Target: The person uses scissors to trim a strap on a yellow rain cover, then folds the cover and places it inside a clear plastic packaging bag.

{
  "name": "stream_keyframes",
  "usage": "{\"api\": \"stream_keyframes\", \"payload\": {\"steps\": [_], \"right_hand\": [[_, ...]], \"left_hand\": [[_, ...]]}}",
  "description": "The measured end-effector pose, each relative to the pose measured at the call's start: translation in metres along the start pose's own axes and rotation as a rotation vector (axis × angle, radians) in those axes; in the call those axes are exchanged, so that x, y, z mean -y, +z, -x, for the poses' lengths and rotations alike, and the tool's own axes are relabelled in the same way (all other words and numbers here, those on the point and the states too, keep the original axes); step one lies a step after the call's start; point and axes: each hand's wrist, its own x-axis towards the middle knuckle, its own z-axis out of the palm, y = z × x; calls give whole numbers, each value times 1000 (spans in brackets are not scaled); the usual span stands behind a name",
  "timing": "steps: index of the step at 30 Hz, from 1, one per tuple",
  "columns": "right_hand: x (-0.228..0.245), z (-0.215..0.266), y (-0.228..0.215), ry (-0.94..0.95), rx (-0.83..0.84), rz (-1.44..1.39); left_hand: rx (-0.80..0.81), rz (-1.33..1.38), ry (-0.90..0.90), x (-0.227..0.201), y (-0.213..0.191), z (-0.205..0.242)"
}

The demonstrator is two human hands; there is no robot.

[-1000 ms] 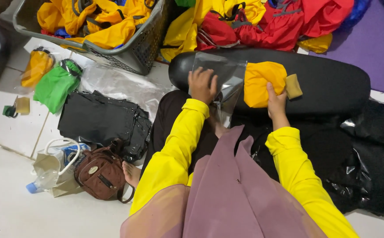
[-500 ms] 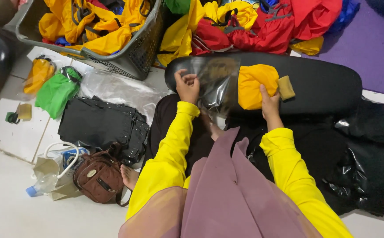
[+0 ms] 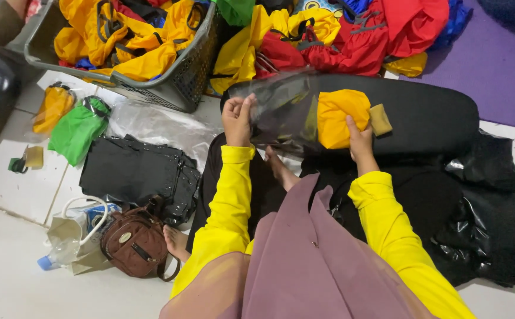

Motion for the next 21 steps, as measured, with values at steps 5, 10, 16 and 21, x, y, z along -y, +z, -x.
{"api": "stream_keyframes", "payload": {"steps": [5,10,16,21], "right_hand": [[7,10,6,16,-15,1],[15,32,13,5,-89,-140],[58,64,-3,134,-192,-518],[143,95,-4,118,-227,-697]], "left_hand": [[40,-44,162,-60,20,32],[85,-215,236,-97,26,49],[166,-193,330,-131,40,70],[239,-299,510,-153,49,92]]}}
